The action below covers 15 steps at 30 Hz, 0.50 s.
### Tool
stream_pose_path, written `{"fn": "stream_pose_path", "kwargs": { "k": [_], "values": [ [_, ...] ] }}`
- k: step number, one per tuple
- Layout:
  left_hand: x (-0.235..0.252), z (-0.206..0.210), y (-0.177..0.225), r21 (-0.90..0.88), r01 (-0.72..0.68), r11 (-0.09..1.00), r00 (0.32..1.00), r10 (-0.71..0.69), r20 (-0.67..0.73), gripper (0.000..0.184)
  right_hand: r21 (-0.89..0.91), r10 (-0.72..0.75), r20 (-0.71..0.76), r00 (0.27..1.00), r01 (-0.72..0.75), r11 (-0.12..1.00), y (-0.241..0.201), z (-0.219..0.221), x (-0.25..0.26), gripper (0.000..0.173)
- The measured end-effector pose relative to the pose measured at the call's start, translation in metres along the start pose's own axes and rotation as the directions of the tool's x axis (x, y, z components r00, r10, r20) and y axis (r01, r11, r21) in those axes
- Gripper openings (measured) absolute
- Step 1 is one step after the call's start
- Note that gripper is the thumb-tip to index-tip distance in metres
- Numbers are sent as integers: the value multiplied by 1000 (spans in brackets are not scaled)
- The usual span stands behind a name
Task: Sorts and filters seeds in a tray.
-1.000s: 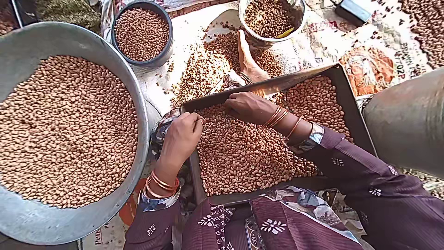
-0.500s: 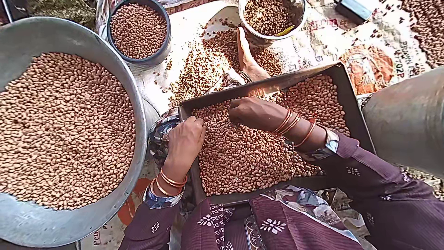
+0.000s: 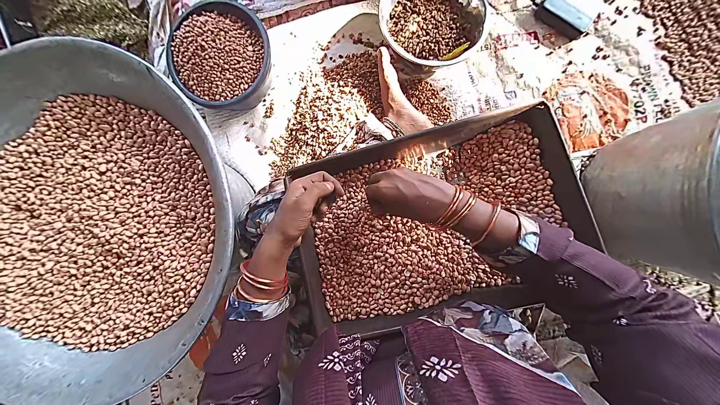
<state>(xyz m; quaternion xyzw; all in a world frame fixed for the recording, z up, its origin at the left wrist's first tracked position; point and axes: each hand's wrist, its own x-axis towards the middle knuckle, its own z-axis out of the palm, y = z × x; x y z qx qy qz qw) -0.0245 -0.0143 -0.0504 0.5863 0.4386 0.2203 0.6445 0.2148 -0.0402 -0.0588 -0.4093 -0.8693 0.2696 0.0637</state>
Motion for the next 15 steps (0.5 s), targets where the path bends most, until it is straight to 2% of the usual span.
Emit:
{"fn": "stream_pose_path", "kwargs": {
  "k": [1, 3, 5, 7, 10, 13, 15],
  "values": [
    [1, 5, 1, 162, -33, 986, 998, 42, -50, 28, 9, 12, 5, 1000, -12, 1000, 0, -1, 0, 16],
    [5, 12, 4, 514, -87, 853, 984, 153, -87, 23, 16, 40, 8, 999, -40, 999, 3, -5, -1, 17],
    [12, 20, 4, 702, -147, 697, 967, 251, -47, 24, 27, 96, 50, 994, -98, 995, 4, -14, -3, 15],
    [17, 28, 4, 800, -137, 584, 973, 231, -2, 24, 43, 121, 74, 990, -125, 991, 6, -23, -6, 9],
    [21, 36, 0, 875, -70, 478, 991, 131, 8, 26, 39, 108, 72, 992, -111, 993, 16, -24, -11, 14],
    [25, 36, 2, 901, -55, 431, 997, 75, 25, 23, 11, 139, 140, 980, -142, 990, 15, -26, -11, 16],
    [36, 30, 11, 891, -29, 453, 999, -2, 34, 23, -37, 186, 205, 961, -183, 982, 10, -37, -6, 19]
  ]
}}
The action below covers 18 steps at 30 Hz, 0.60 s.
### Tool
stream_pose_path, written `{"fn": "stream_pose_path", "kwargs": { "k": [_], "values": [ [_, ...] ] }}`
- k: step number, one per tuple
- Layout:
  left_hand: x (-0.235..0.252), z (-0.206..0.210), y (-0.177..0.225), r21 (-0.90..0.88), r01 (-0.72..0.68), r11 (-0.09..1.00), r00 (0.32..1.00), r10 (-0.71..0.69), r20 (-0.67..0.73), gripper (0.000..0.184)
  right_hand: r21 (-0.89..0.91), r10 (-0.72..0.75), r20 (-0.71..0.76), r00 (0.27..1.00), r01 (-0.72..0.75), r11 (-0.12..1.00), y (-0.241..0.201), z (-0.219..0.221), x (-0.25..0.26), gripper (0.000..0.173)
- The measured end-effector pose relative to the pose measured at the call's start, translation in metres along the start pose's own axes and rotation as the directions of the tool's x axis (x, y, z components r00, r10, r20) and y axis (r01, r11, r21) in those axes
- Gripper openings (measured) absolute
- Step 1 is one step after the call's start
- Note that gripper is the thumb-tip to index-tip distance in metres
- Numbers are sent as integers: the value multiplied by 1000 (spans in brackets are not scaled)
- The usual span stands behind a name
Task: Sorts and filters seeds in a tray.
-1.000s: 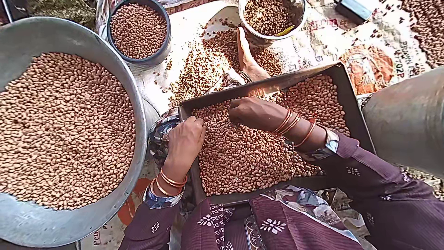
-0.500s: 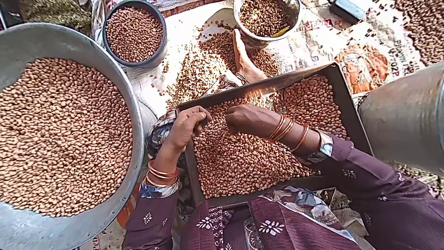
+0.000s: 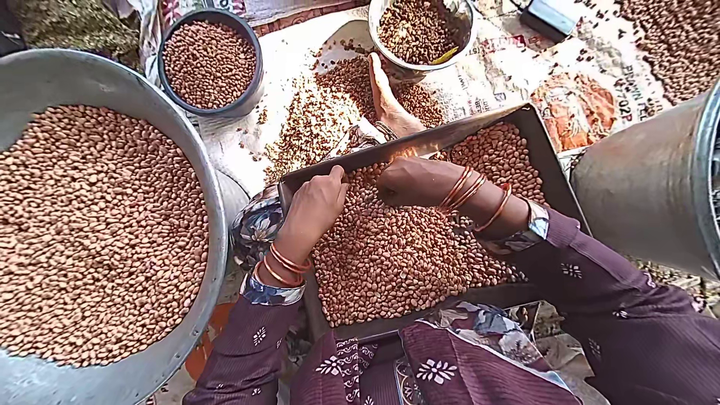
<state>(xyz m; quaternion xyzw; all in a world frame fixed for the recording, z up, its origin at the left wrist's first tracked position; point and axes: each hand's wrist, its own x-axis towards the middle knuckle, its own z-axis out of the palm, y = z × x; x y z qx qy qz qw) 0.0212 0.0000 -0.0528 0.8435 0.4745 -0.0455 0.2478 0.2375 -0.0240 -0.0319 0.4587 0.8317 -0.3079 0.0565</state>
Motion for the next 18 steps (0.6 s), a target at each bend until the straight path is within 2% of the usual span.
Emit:
{"fn": "stream_pose_path", "kwargs": {
  "k": [1, 2, 4, 5, 7, 8, 11, 12, 15, 18],
  "values": [
    [6, -8, -2, -45, -5, 999, 1000, 6, 14, 24, -31, 8, -5, 1000, -8, 999, -2, -8, 1, 20],
    [11, -17, -4, -97, -39, 994, 999, 37, -24, 26, -54, -2, -70, 998, -1, 999, -2, -17, 2, 20],
    [16, -35, -4, -117, -133, 984, 955, 95, -281, 28, -40, -54, -342, 938, 43, 998, -2, -35, 2, 11],
    [17, -45, 0, -81, -148, 986, 908, 103, -406, 33, -40, -48, -459, 887, 33, 999, -6, -46, 0, 15],
    [21, -59, 5, -3, -127, 992, 866, 109, -488, 55, -48, -14, -579, 815, -17, 999, -13, -62, -8, 26],
    [23, -59, 4, 30, -146, 989, 861, 142, -488, 54, -49, -16, -594, 804, -16, 999, -14, -65, -12, 26],
    [30, -30, -5, 76, -323, 943, 845, 324, -426, 18, -45, -18, -522, 853, -7, 999, -6, -51, -25, 23],
    [32, -17, -8, 87, -368, 926, 845, 373, -383, 12, -48, -9, -477, 879, -16, 999, -1, -43, -30, 20],
    [32, 12, -14, 144, -388, 910, 873, 413, -259, 12, -38, 73, -348, 935, -92, 995, 13, -21, -52, 15],
    [28, 17, -15, 188, -392, 900, 872, 429, -235, 13, -15, 168, -310, 936, -182, 983, 32, -14, -78, 13]
  ]
}}
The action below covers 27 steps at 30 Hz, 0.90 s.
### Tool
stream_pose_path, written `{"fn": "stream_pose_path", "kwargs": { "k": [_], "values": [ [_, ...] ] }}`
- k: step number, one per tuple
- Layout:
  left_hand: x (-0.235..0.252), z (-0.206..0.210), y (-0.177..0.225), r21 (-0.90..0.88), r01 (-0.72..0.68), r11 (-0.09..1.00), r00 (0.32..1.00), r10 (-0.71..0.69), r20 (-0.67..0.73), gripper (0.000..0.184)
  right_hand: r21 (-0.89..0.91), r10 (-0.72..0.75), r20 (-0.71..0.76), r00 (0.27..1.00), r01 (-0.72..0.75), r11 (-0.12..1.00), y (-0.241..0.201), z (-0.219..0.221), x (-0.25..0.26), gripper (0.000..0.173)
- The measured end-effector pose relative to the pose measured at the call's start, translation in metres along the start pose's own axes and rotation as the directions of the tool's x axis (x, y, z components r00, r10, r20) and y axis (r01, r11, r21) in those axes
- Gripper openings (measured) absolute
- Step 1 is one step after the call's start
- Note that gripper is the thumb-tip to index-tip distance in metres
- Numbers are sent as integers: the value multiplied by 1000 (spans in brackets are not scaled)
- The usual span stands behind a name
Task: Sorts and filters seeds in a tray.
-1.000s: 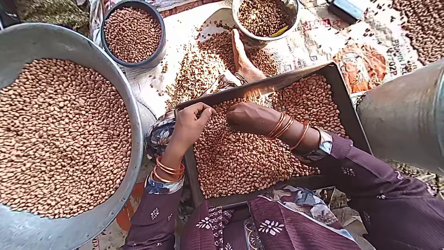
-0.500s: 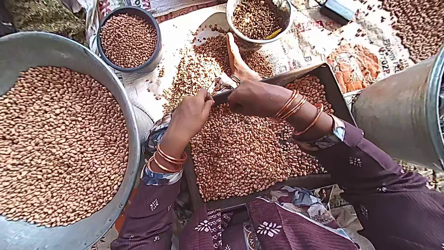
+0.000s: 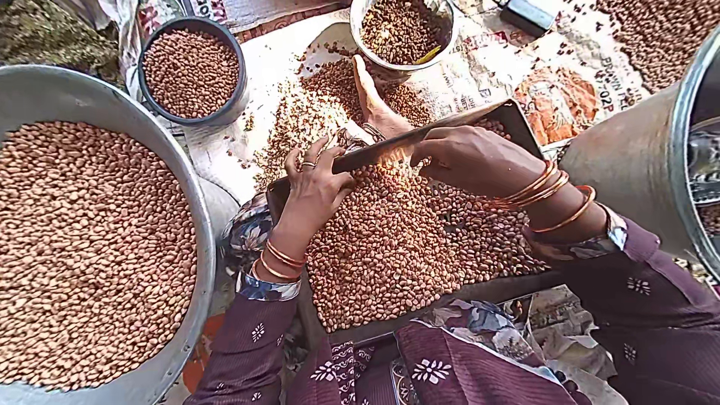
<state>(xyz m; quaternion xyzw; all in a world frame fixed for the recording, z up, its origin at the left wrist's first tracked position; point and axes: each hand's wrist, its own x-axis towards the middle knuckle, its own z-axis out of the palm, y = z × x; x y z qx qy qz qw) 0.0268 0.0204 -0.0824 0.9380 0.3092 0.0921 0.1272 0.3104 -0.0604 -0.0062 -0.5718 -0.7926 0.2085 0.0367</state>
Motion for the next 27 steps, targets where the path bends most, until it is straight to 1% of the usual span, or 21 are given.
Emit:
{"fn": "stream_pose_path", "kwargs": {
  "k": [2, 4, 6, 8, 10, 11, 12, 13, 14, 15, 16, 17, 18, 19, 21, 22, 23, 24, 25, 26, 27],
  "values": [
    [0, -3, 4, 18, -30, 999, 1000, 30, 2, 12, -17, 65, -61, 996, -66, 998, 12, -10, -14, 14],
    [1, -2, 6, 31, -48, 998, 999, 48, 5, 12, -73, 152, -149, 977, -164, 984, 22, -21, -24, 21],
    [3, 1, 6, 43, -48, 998, 999, 47, 10, 11, -120, 285, -191, 939, -310, 943, 28, -28, -27, 26],
    [4, 4, 7, 36, -38, 999, 999, 38, 2, 13, -181, 439, -154, 885, -463, 868, 32, -20, -21, 26],
    [4, 7, 8, 21, -8, 1000, 1000, 8, -3, 17, -268, 574, -48, 818, -564, 781, 26, 4, -8, 27],
    [4, 8, 8, 3, 12, 1000, 1000, -12, -20, 20, -269, 573, 13, 819, -549, 791, 19, 18, -3, 28],
    [4, 9, 9, -25, 36, 999, 998, -37, -54, 21, -217, 496, 70, 865, -472, 854, 12, 28, -1, 27],
    [4, 6, 10, -63, 65, 996, 992, -71, -102, 20, -91, 345, 107, 932, -337, 937, 9, 33, -2, 27],
    [3, 3, 12, -102, 91, 991, 980, -107, -167, 22, 101, 172, 104, 980, -182, 978, 9, 35, -2, 32],
    [1, -3, 13, -141, 120, 983, 963, -150, -225, 24, 221, 47, 67, 997, -61, 973, 6, 33, -3, 35],
    [0, -7, 12, -187, 142, 972, 940, -191, -281, 25, 232, 13, 4, 1000, -13, 973, 5, 29, -5, 36],
    [-3, -11, 11, -243, 154, 958, 919, -230, -320, 25, 166, 62, -45, 997, -54, 985, 4, 21, -10, 33],
    [-6, -12, 9, -306, 150, 940, 901, -258, -350, 25, 53, 161, -83, 983, -157, 986, 4, 15, -16, 28],
    [-8, -13, 7, -378, 130, 917, 888, -277, -366, 26, -66, 302, -89, 949, -308, 949, 5, 10, -22, 24],
    [-10, -11, 7, -572, 79, 816, 882, -325, -341, 23, -246, 580, -19, 815, -566, 787, 6, 13, -28, 26],
    [-10, -10, 10, -678, 59, 733, 886, -352, -303, 19, -293, 653, 57, 756, -612, 734, 4, 20, -30, 28],
    [-10, -8, 14, -781, 33, 623, 896, -364, -253, 18, -287, 638, 142, 757, -586, 758, 2, 27, -34, 28],
    [-8, -7, 19, -869, 9, 494, 912, -360, -195, 19, -211, 530, 218, 819, -491, 845, 0, 31, -39, 28],
    [-5, -7, 25, -930, -4, 368, 925, -351, -143, 23, -42, 349, 249, 903, -350, 936, 0, 34, -45, 26],
    [-2, -7, 30, -967, -3, 254, 937, -337, -91, 26, 167, 148, 207, 967, -184, 969, 2, 36, -49, 25],
    [-1, -8, 34, -985, 4, 171, 949, -312, -50, 28, 312, 18, 118, 993, -54, 949, 1, 36, -51, 24]
  ]
}}
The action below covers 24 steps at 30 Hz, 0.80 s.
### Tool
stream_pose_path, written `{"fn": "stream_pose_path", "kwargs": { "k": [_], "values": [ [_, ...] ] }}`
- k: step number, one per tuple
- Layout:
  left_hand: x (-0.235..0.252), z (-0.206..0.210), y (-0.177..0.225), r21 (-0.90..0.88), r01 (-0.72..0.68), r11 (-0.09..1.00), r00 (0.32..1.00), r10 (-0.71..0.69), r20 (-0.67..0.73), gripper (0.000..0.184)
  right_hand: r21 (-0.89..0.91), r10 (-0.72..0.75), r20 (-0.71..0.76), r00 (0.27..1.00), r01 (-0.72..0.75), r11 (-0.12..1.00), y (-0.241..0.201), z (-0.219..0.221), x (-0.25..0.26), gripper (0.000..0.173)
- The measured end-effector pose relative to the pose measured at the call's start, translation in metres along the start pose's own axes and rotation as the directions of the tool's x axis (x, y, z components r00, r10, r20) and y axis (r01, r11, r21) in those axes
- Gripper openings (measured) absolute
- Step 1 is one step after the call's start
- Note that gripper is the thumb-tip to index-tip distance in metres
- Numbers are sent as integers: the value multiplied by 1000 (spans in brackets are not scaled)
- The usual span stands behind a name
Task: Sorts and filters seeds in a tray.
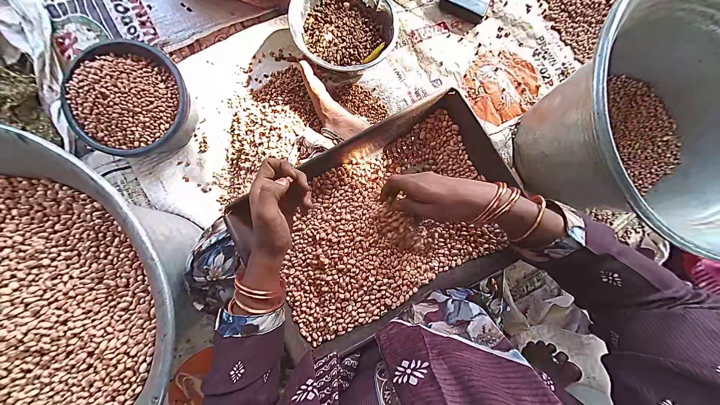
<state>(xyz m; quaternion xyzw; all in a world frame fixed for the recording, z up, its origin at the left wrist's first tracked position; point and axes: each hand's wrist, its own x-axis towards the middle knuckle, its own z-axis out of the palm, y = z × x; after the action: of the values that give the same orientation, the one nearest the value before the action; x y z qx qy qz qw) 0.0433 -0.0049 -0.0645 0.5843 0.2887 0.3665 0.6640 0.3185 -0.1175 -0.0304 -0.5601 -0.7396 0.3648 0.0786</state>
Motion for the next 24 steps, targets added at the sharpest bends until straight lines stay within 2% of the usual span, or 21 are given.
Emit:
{"fn": "stream_pose_path", "kwargs": {
  "k": [1, 2, 4, 6, 7, 8, 9, 10, 11, 12, 13, 14, 15, 17, 19, 22, 24],
  "values": [
    [1, 3, 2, -52, 23, 998, 999, -22, 31, 30, 26, -57, -73, 996, 59, 998, -3, -2, -3, 24],
    [0, 4, 3, -76, 49, 996, 997, -45, 56, 30, -35, -30, -151, 988, 25, 999, -6, -6, -9, 25],
    [-1, 6, 6, -16, 86, 996, 993, -85, 76, 28, -232, 168, -260, 951, -231, 945, -11, -11, -22, 23],
    [-2, 9, 9, 204, 85, 975, 993, -100, 69, 19, -325, 447, -213, 869, -495, 806, -16, -3, -33, 29],
    [-3, 12, 10, 354, 66, 933, 993, -98, 73, 14, -347, 558, -128, 820, -565, 749, -20, 5, -35, 35],
    [-3, 15, 11, 494, 34, 869, 991, -94, 97, 10, -356, 602, 7, 799, -560, 748, -24, 13, -37, 38],
    [-3, 19, 11, 602, -18, 798, 985, -90, 149, 10, -318, 559, 162, 813, -493, 810, -29, 19, -38, 39],
    [-1, 23, 9, 669, -87, 738, 976, -72, 206, 12, -207, 404, 268, 875, -358, 911, -31, 24, -40, 36],
    [0, 27, 6, 710, -163, 685, 961, -51, 271, 13, -41, 182, 270, 945, -178, 983, -29, 30, -42, 31],
    [1, 31, 3, 732, -232, 641, 944, -34, 329, 15, 106, -3, 196, 981, -18, 994, -27, 33, -42, 26],
    [1, 34, 1, 742, -279, 610, 927, -32, 375, 15, 159, -111, 75, 991, 98, 982, -27, 33, -40, 22],
    [1, 37, 0, 747, -306, 590, 912, -42, 407, 15, 139, -143, -66, 988, 151, 979, -27, 30, -39, 19],
    [-1, 40, 1, 749, -321, 580, 902, -55, 429, 15, 79, -115, -178, 977, 130, 988, -28, 26, -37, 15],
    [-3, 42, 3, 758, -340, 557, 889, -72, 452, 17, -62, -66, -288, 955, 51, 997, -23, 21, -36, 13],
    [-7, 43, 3, 756, -357, 548, 883, -67, 465, 17, -135, -64, -238, 969, 32, 990, -17, 23, -36, 10],
    [-13, 43, 1, 755, -362, 547, 878, -74, 474, 18, -133, -104, -116, 988, 88, 987, -12, 42, -36, 7],
    [-19, 44, -2, 746, -376, 549, 871, -66, 487, 19, -168, -126, -115, 985, 106, 980, -9, 58, -35, 5]
  ]
}}
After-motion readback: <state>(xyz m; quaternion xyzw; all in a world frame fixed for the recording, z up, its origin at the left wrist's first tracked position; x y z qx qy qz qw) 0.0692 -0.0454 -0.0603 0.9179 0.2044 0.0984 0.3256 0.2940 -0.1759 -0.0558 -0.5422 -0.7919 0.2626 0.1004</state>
